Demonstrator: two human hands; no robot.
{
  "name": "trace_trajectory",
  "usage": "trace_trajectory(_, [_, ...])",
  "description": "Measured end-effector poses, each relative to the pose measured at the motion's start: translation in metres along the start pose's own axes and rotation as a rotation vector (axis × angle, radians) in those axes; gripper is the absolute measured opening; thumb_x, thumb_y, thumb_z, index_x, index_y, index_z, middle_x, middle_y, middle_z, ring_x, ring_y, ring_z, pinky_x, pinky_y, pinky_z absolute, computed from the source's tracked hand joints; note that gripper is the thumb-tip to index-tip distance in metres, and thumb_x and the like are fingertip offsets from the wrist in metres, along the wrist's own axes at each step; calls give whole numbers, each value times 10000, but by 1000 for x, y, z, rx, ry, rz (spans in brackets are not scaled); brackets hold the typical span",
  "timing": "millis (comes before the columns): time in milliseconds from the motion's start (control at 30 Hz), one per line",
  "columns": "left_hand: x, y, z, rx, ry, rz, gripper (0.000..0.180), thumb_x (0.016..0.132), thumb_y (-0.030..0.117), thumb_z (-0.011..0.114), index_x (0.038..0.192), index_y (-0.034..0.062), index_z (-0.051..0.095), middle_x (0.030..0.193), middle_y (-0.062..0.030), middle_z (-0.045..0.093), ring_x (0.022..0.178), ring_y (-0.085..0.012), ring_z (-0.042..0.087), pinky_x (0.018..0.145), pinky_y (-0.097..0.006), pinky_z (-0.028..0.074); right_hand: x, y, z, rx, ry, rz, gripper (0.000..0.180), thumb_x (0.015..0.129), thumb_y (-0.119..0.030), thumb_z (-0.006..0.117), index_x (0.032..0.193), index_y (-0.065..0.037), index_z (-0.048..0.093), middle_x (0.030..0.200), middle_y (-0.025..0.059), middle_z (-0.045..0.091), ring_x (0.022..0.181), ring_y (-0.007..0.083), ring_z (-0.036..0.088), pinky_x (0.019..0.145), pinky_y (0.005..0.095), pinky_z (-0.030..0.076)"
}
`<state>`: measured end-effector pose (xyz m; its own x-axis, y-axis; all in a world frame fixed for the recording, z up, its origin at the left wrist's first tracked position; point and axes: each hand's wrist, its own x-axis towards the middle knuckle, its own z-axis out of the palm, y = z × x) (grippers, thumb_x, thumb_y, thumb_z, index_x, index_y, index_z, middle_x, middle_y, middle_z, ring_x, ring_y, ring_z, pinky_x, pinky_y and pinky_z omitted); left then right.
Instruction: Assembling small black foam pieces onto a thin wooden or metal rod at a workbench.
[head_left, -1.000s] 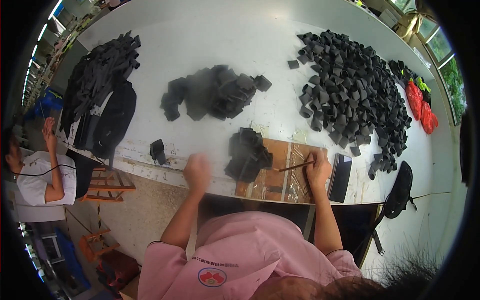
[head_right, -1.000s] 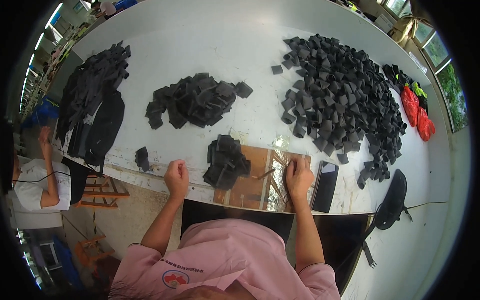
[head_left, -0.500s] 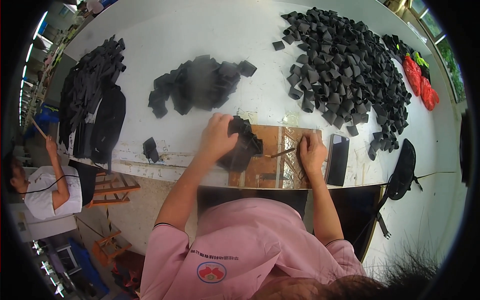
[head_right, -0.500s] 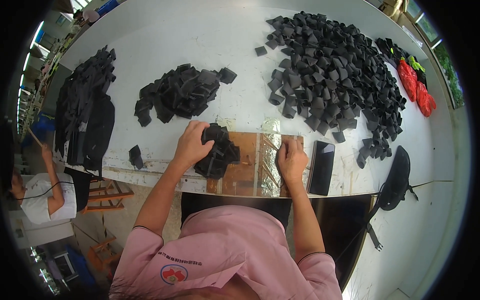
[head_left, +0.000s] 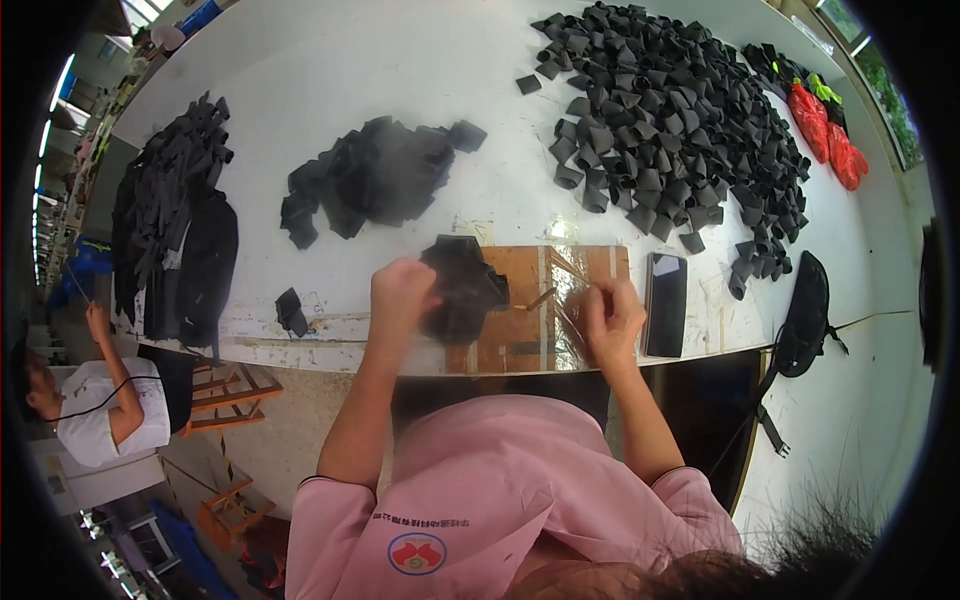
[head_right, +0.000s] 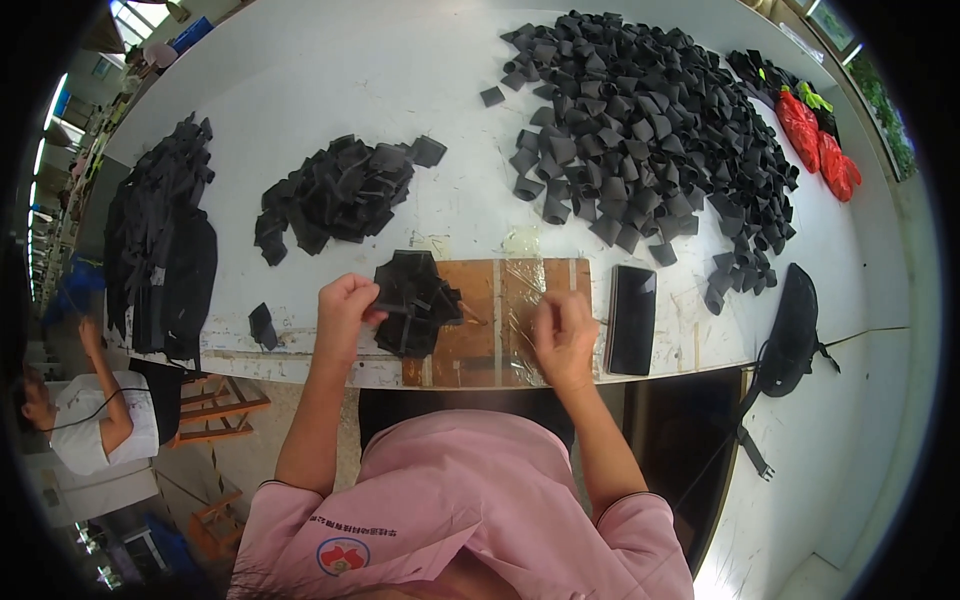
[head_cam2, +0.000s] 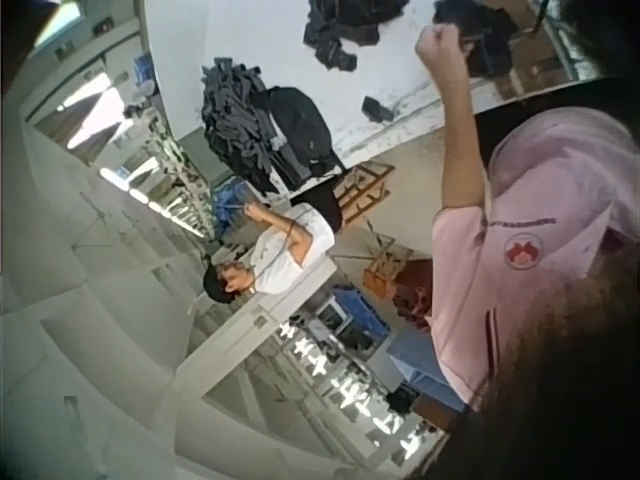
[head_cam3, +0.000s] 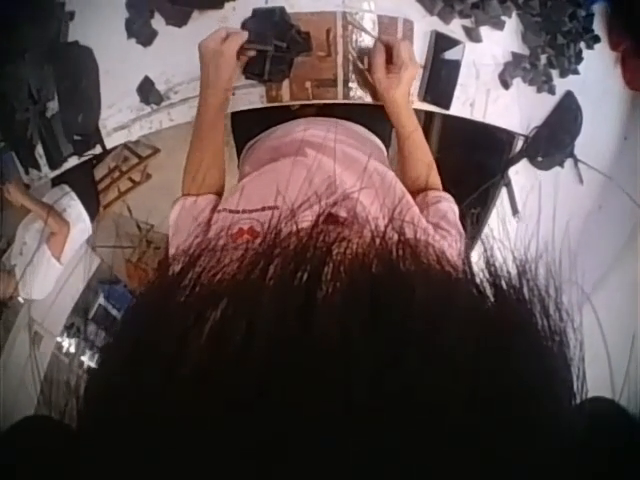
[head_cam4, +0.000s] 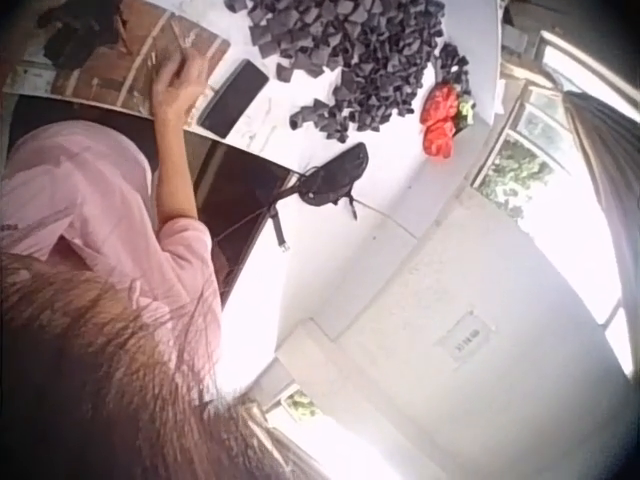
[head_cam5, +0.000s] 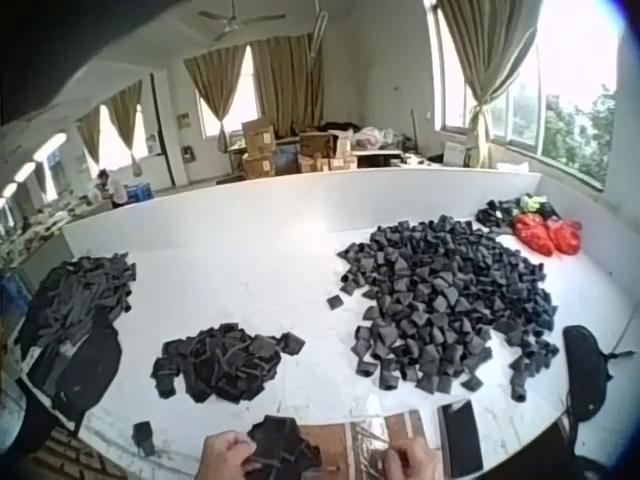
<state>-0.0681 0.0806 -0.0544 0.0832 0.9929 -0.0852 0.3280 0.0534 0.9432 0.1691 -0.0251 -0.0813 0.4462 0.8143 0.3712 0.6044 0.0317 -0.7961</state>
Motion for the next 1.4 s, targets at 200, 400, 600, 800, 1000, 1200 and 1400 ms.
trace_trajectory(200, [-47,50,18,-515,-504,-528,64,733,83,497,679,53,513,607,-27,522,479,-81,481,398,-202,366,-19,-86,-1,964,-530,715,230,834,-145,566,998,15,550,863,34,554,763,69,504,652,203,411])
trace_trajectory(400, [-68,44,42,-643,-419,-384,220,866,207,448,785,17,523,662,-42,542,547,-90,499,507,-200,396,-23,-61,15,1178,-479,860,174,859,-221,548,889,-50,545,787,24,595,648,55,529,543,193,402])
trace_trajectory(600, [-88,38,51,-611,-391,-303,110,846,128,525,869,21,532,735,-38,588,586,-67,514,543,-184,412,-21,-65,6,1440,-474,1024,172,868,-207,525,897,-38,529,770,48,578,657,124,566,599,256,462])
trace_trajectory(800, [-89,37,55,-653,-337,-311,45,832,77,550,845,34,553,735,-16,592,554,-38,502,528,-150,414,-21,-60,11,1376,-447,1064,178,868,-195,525,910,-22,520,785,63,577,632,153,558,595,294,474])
trace_trajectory(1000, [-88,30,53,-422,-242,-161,41,835,58,551,826,18,550,709,4,567,556,-26,497,514,-146,417,-23,-62,15,-150,-34,-195,254,776,-125,631,971,-4,523,745,79,538,621,146,532,513,269,429])
trace_trajectory(1200, [-93,23,56,-212,-177,100,23,817,-24,539,835,-13,530,696,2,559,595,-35,538,516,-179,440,-24,-77,7,311,-302,58,104,706,-29,637,790,6,586,721,88,530,579,219,539,508,310,439])
trace_trajectory(1400, [-91,24,71,-229,103,194,140,761,-78,557,866,0,506,694,-58,583,544,-49,529,470,-176,407,-32,-71,16,-97,-123,-162,125,687,34,605,804,0,580,722,102,550,536,192,517,486,274,413])
